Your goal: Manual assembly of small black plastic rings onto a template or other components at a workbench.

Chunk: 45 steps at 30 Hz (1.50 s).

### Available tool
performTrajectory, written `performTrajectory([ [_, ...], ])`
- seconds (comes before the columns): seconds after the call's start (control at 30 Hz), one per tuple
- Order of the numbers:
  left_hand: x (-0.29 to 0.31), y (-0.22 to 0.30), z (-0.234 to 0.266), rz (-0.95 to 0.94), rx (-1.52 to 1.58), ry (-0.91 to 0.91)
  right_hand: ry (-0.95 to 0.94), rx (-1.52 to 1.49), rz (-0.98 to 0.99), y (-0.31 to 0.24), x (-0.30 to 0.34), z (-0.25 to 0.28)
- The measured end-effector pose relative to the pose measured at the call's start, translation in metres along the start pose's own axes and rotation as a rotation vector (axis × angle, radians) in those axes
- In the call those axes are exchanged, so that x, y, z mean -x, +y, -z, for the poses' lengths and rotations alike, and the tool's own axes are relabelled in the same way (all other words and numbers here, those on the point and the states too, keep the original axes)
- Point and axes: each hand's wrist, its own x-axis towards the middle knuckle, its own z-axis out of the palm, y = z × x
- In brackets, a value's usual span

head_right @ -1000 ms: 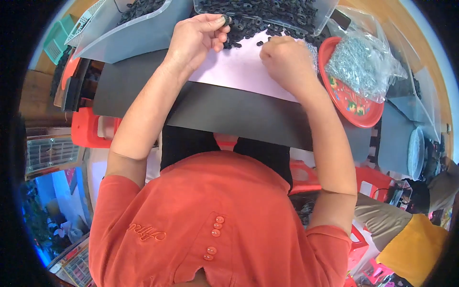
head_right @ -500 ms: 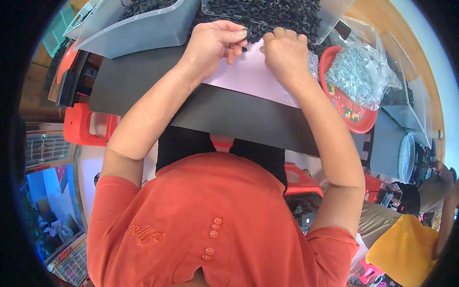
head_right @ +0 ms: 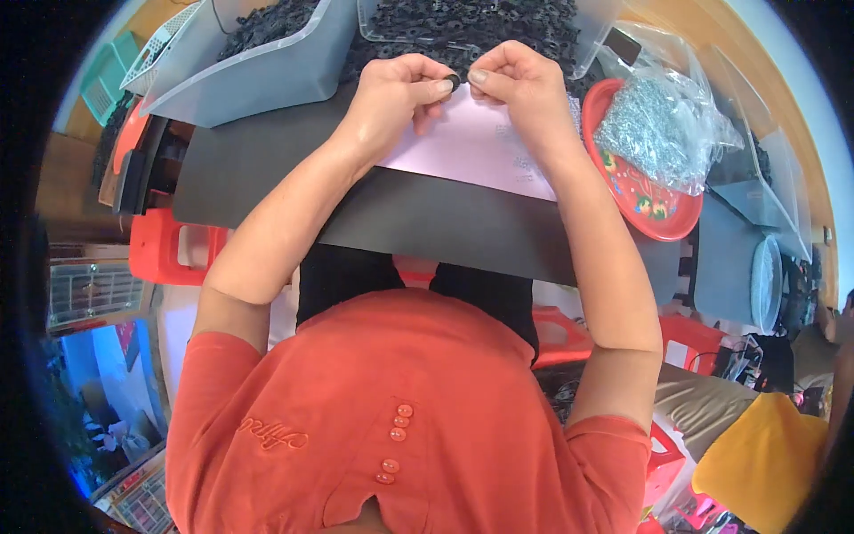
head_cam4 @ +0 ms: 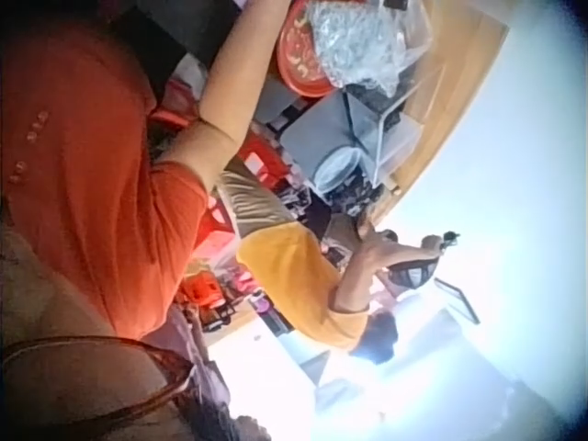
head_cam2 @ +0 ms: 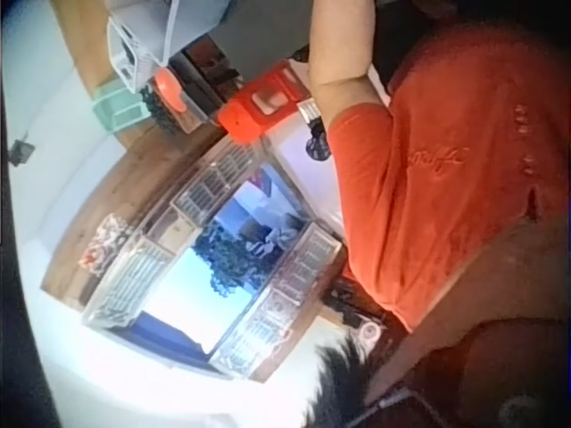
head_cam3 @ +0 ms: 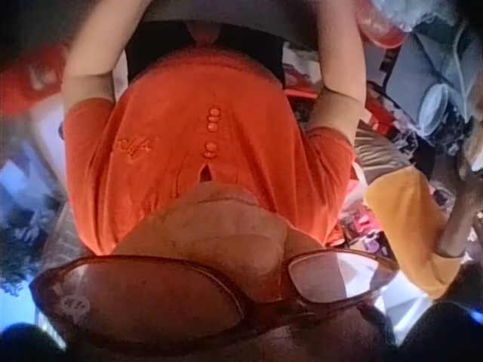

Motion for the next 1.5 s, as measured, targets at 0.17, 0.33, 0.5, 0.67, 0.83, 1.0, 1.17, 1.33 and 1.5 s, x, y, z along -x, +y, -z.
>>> performTrajectory([
  [0.17, 0.002, -0.003, -0.005, -0.081, -0.063, -0.004, -0.049, -0.206, -0.054, -0.003, 0.003, 0.001],
  [0.33, 0.003, 0.001, -0.007, -0.083, -0.098, -0.025, -0.046, -0.232, -0.029, -0.006, 0.004, 0.003],
  [0.5, 0.005, -0.001, -0.006, -0.068, -0.110, -0.029, -0.052, -0.199, -0.058, -0.003, 0.006, -0.002],
  [0.67, 0.004, -0.004, -0.005, -0.138, -0.151, 0.019, 0.005, -0.158, -0.027, -0.007, 0.008, -0.009],
  [0.83, 0.005, -0.002, -0.007, -0.081, -0.095, 0.035, -0.027, 0.027, 0.009, -0.007, 0.010, -0.007],
  [1.0, 0.003, -0.005, -0.007, -0.042, -0.091, 0.041, -0.020, 0.099, 0.015, -0.009, 0.012, -0.009],
  [1.17, 0.002, -0.011, -0.010, -0.116, -0.144, 0.032, 0.050, 0.155, 0.019, -0.009, 0.015, -0.013],
  [1.33, 0.000, -0.022, -0.014, -0.251, -0.260, 0.099, 0.162, 0.280, 0.149, -0.002, 0.017, -0.021],
  [1.5, 0.003, -0.030, -0.015, -0.346, -0.328, 0.161, 0.222, 0.506, 0.283, 0.004, 0.017, -0.030],
])
